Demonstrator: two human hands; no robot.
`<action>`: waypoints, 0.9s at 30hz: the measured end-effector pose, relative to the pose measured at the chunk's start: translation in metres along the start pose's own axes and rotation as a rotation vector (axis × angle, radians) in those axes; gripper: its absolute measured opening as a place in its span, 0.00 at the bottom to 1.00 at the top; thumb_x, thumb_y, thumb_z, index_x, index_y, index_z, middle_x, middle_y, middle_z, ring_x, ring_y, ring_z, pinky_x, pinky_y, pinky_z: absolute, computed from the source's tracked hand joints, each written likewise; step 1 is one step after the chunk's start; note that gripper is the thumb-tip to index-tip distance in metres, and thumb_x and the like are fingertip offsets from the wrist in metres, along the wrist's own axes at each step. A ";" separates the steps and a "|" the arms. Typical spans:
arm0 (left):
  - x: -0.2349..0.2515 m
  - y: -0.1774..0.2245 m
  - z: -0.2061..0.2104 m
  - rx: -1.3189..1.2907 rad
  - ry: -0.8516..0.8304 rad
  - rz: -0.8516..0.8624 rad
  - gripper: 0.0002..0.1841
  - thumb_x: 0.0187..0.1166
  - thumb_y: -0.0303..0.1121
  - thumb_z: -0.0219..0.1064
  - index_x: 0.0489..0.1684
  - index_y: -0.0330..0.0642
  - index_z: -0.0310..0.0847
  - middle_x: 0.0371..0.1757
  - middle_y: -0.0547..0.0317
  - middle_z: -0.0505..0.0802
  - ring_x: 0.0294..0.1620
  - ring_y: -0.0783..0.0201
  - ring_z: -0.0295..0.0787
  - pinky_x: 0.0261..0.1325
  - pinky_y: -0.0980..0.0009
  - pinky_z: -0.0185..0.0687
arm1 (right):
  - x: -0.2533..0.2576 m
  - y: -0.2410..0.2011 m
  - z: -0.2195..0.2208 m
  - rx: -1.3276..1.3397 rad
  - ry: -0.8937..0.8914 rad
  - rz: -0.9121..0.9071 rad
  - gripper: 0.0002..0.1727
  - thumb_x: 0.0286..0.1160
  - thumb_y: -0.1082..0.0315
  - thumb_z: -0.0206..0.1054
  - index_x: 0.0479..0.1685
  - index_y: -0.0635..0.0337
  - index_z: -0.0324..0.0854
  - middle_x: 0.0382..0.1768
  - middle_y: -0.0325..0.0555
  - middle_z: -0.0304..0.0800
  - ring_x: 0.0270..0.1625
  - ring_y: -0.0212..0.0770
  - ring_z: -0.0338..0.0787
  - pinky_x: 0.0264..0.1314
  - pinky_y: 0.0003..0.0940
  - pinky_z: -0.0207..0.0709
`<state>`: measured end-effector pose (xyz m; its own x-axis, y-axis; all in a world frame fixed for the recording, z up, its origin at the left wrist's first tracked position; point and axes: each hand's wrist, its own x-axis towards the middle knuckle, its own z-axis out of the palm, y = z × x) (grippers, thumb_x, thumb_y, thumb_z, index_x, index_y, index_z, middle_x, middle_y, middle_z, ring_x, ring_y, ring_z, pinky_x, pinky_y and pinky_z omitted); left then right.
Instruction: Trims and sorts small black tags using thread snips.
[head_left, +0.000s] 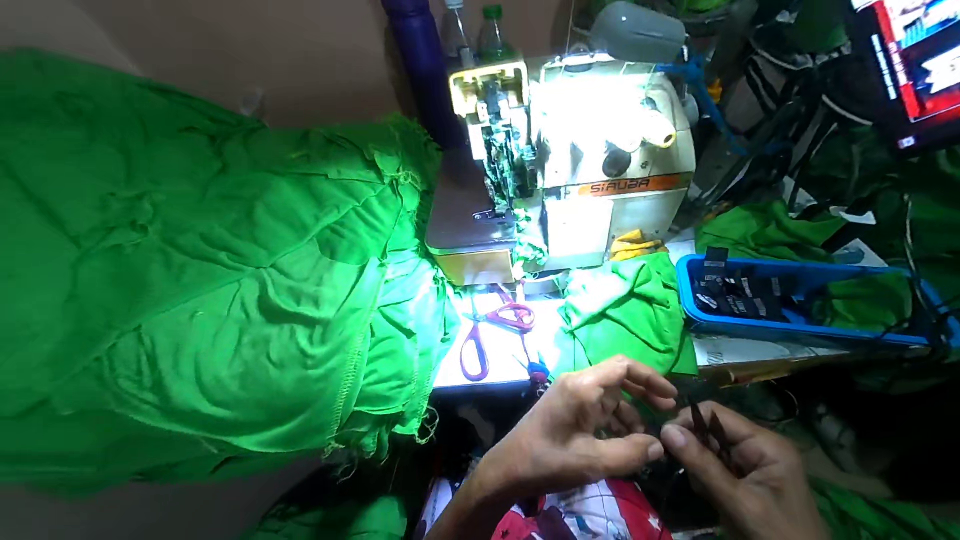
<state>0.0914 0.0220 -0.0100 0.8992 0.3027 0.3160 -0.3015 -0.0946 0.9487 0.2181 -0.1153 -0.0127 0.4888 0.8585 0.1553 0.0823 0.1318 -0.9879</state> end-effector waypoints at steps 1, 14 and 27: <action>-0.005 -0.001 -0.001 -0.024 -0.012 0.005 0.21 0.71 0.17 0.65 0.63 0.19 0.70 0.57 0.51 0.88 0.42 0.81 0.86 0.47 0.83 0.83 | 0.001 0.000 0.001 0.016 -0.010 -0.013 0.08 0.73 0.75 0.66 0.35 0.48 0.83 0.21 0.13 0.79 0.19 0.08 0.70 0.20 0.06 0.63; -0.045 -0.004 -0.013 -0.108 0.116 -0.110 0.17 0.74 0.16 0.64 0.58 0.36 0.69 0.43 0.72 0.90 0.43 0.82 0.88 0.50 0.81 0.85 | 0.028 -0.001 0.002 0.002 0.037 -0.074 0.07 0.72 0.68 0.67 0.31 0.42 0.83 0.17 0.14 0.75 0.14 0.11 0.67 0.15 0.08 0.61; -0.042 -0.005 -0.022 -0.040 0.033 0.044 0.17 0.70 0.12 0.64 0.59 0.21 0.79 0.54 0.57 0.91 0.46 0.84 0.84 0.52 0.85 0.81 | 0.034 0.000 0.008 -0.030 -0.006 -0.055 0.07 0.74 0.70 0.65 0.33 0.44 0.83 0.18 0.15 0.77 0.16 0.11 0.69 0.17 0.07 0.62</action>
<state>0.0483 0.0303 -0.0283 0.8742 0.3298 0.3565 -0.3538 -0.0703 0.9327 0.2276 -0.0815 -0.0079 0.4774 0.8535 0.2087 0.1350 0.1635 -0.9773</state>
